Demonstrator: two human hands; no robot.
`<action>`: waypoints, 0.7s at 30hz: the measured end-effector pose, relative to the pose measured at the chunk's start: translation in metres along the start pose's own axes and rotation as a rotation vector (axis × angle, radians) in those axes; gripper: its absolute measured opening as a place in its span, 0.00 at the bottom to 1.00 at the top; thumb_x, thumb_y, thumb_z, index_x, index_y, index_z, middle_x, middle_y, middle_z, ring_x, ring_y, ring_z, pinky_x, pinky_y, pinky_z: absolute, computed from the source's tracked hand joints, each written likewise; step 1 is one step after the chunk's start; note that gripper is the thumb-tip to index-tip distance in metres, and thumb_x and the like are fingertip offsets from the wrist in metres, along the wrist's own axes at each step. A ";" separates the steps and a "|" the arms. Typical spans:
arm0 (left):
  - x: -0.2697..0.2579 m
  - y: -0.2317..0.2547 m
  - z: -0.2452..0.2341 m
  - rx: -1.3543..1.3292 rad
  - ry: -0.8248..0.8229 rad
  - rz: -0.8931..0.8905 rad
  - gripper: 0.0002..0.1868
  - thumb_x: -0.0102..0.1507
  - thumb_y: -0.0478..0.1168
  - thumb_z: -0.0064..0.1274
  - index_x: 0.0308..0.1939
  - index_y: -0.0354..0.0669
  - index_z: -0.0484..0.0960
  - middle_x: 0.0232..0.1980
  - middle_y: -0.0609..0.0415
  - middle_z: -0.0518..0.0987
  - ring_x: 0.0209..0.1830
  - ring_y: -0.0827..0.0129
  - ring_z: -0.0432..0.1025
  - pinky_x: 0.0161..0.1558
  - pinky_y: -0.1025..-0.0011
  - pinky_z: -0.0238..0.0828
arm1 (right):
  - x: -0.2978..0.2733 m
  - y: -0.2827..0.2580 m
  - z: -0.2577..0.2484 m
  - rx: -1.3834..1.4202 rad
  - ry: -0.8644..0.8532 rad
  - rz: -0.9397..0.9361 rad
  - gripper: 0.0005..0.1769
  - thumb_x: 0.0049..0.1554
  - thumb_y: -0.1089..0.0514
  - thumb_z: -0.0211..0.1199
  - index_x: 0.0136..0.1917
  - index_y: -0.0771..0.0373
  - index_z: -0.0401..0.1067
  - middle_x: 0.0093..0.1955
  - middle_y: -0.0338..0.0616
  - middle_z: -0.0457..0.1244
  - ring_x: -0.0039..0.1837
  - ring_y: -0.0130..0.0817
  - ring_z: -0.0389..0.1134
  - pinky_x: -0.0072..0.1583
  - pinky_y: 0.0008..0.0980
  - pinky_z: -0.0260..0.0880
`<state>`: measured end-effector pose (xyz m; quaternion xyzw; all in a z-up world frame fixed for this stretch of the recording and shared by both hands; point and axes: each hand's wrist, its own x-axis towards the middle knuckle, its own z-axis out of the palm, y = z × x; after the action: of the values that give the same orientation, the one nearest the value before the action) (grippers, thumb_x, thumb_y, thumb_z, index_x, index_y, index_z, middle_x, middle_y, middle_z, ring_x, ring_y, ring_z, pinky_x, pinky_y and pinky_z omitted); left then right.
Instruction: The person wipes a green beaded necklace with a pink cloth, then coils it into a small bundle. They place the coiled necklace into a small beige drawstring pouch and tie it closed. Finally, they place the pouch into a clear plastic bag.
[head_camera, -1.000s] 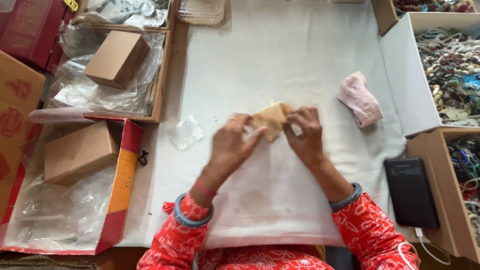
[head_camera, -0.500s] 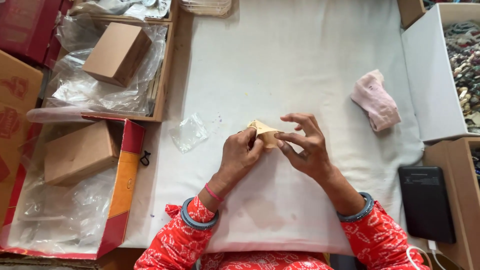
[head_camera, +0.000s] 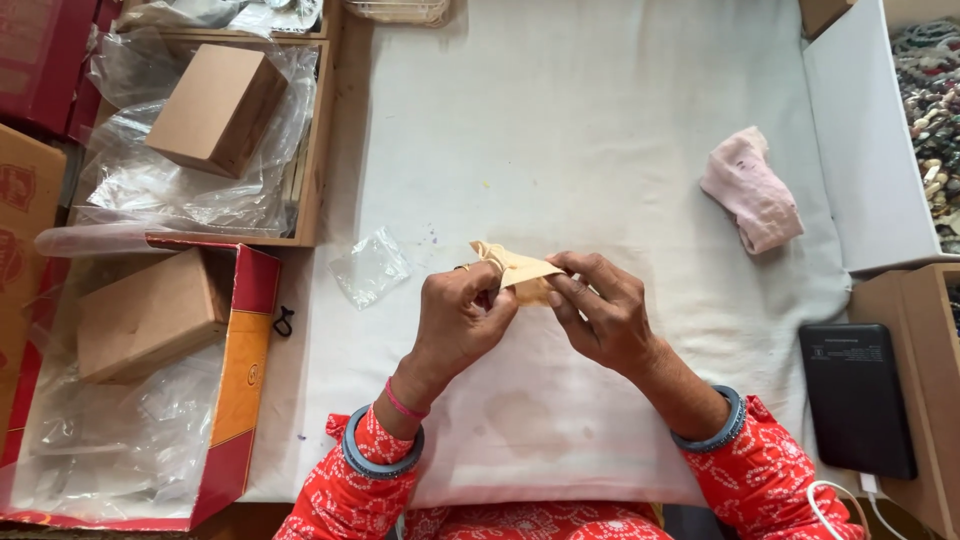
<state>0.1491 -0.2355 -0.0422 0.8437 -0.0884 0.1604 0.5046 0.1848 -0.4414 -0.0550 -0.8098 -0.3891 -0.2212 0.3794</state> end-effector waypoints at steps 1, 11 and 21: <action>-0.001 0.000 -0.001 -0.034 -0.004 0.014 0.10 0.57 0.30 0.57 0.25 0.37 0.70 0.21 0.49 0.72 0.17 0.65 0.66 0.23 0.68 0.63 | -0.001 0.000 0.000 0.013 -0.005 -0.002 0.07 0.57 0.69 0.65 0.50 0.72 0.77 0.54 0.50 0.68 0.43 0.35 0.71 0.42 0.32 0.73; -0.004 0.005 0.008 -0.068 -0.155 0.157 0.09 0.60 0.34 0.62 0.31 0.39 0.75 0.31 0.51 0.78 0.28 0.65 0.73 0.31 0.67 0.69 | -0.017 0.004 0.021 0.290 -0.200 0.546 0.15 0.52 0.72 0.59 0.54 0.75 0.74 0.62 0.53 0.69 0.41 0.36 0.71 0.43 0.34 0.73; 0.004 -0.039 0.021 -0.987 -0.085 -0.594 0.26 0.68 0.54 0.48 0.62 0.40 0.72 0.53 0.53 0.82 0.55 0.69 0.77 0.56 0.70 0.77 | -0.046 0.046 0.035 1.295 0.109 0.708 0.11 0.64 0.71 0.57 0.57 0.71 0.78 0.49 0.47 0.72 0.48 0.30 0.73 0.52 0.32 0.77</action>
<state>0.1693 -0.2351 -0.0821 0.5026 0.0679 -0.0825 0.8579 0.1963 -0.4543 -0.1267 -0.4889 -0.1377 0.1481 0.8486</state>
